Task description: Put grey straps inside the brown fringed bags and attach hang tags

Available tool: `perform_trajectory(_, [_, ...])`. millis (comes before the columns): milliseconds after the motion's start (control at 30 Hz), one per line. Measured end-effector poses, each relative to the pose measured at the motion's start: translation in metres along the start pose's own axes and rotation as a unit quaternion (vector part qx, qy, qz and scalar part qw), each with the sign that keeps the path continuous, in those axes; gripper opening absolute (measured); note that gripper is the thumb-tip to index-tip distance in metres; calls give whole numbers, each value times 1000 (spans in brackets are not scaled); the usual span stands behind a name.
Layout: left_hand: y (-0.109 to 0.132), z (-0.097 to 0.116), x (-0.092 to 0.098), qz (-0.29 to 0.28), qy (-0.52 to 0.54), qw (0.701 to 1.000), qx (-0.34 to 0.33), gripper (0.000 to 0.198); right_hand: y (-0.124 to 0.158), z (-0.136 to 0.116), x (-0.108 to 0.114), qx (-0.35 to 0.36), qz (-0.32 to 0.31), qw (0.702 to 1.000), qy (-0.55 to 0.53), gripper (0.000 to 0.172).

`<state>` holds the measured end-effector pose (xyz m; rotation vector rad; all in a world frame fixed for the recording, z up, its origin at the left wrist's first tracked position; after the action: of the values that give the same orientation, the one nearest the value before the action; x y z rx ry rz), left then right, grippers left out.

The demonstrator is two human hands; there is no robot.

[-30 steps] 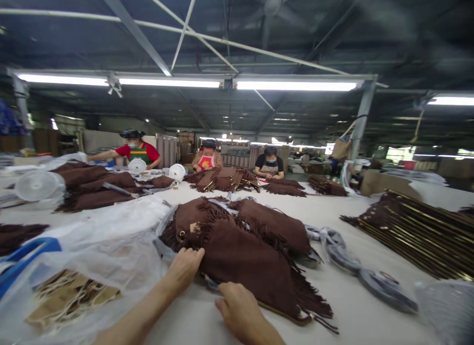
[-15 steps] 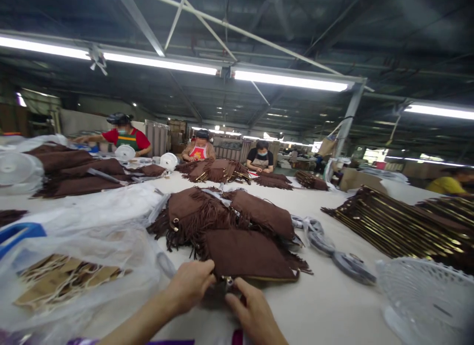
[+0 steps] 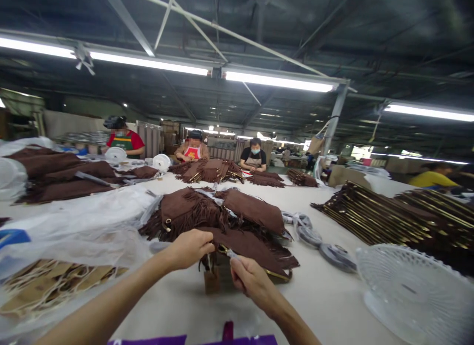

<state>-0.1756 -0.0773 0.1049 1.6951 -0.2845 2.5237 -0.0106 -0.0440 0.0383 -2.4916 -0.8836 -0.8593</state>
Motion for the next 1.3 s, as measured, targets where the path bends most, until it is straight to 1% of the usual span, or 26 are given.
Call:
perform_trajectory(33, [3, -3, -2, 0, -14, 1000, 9, 25, 4, 5, 4, 7, 15, 997, 74, 45])
perform_trajectory(67, [7, -8, -3, 1, -28, 999, 19, 26, 10, 12, 9, 8, 28, 988, 155, 43])
perform_trajectory(100, [11, -13, -4, 3, -40, 999, 29, 26, 17, 23, 16, 0, 37, 972, 232, 39])
perform_trajectory(167, [19, -25, -5, 7, -61, 997, 52, 26, 34, 56, 36, -54, 32, 934, 352, 34])
perform_trajectory(233, [28, -38, -12, -3, -82, 994, 67, 25, 55, 94, 62, -134, 38, 895, 423, 32])
perform_trajectory(300, [37, -48, -27, -29, -105, 991, 76, 23, 76, 125, 83, -185, 50, 863, 468, 31])
perform_trajectory(367, [45, -53, -45, -61, -120, 987, 89, 24, 91, 142, 93, -210, 52, 840, 497, 31])
perform_trajectory(400, [49, -52, -53, -72, -124, 985, 96, 23, 95, 143, 94, -218, 51, 831, 509, 30])
perform_trajectory(467, [52, -45, -62, -67, -125, 986, 92, 22, 98, 132, 90, -222, 57, 813, 535, 26])
perform_trajectory(533, [51, -30, -64, -26, -116, 991, 59, 31, 95, 107, 83, -206, 78, 796, 564, 18])
perform_trajectory(567, [49, -22, -65, -2, -108, 993, 38, 33, 91, 93, 78, -188, 94, 794, 570, 15])
perform_trajectory(600, [46, -15, -67, 14, -100, 995, 19, 33, 87, 79, 74, -166, 109, 796, 571, 16])
perform_trajectory(633, [42, -9, -71, 18, -95, 995, 5, 32, 82, 67, 69, -139, 119, 806, 563, 17])
perform_trajectory(667, [37, -5, -77, 13, -92, 996, 0, 28, 77, 58, 62, -109, 120, 824, 543, 19])
perform_trajectory(733, [27, -5, -89, -12, -87, 996, 6, 18, 69, 50, 48, -52, 99, 864, 491, 21])
perform_trajectory(767, [22, -7, -94, -20, -82, 996, 13, 13, 65, 50, 41, -27, 84, 880, 468, 22])
perform_trajectory(800, [17, -11, -97, -21, -77, 997, 21, 13, 62, 52, 34, -7, 70, 891, 449, 22])
perform_trajectory(867, [11, -20, -98, -11, -65, 997, 36, 18, 57, 57, 26, 32, 71, 902, 425, 25])
perform_trajectory(933, [7, -28, -94, 9, -52, 997, 52, 19, 56, 55, 23, 89, 117, 902, 406, 31])
perform_trajectory(1000, [5, -33, -88, 30, -36, 996, 70, 20, 56, 47, 22, 155, 164, 898, 378, 35])
perform_trajectory(1033, [5, -34, -86, 39, -29, 996, 78, 20, 56, 42, 19, 180, 166, 899, 362, 36])
perform_trajectory(1067, [5, -35, -85, 47, -23, 995, 84, 21, 55, 39, 14, 195, 152, 904, 348, 38])
perform_trajectory(1133, [6, -35, -84, 54, -13, 994, 90, 21, 50, 37, 2, 198, 106, 918, 327, 40])
perform_trajectory(1200, [7, -34, -86, 53, -4, 995, 90, 21, 41, 41, -9, 174, 56, 932, 313, 40])
perform_trajectory(1300, [8, -37, -89, 52, 8, 994, 92, 20, 28, 49, -13, 135, -9, 952, 276, 36])
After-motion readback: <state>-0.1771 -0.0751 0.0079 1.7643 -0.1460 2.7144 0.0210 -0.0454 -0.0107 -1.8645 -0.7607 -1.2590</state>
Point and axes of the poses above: each hand's wrist, its own y-axis away from the middle knuckle, its own x-axis out of the back of the hand, z = x × y, the point moved 4 cm from there along -y, towards the middle knuckle, and after that the axes turned 11 degrees about y, right-handed, at the moved point
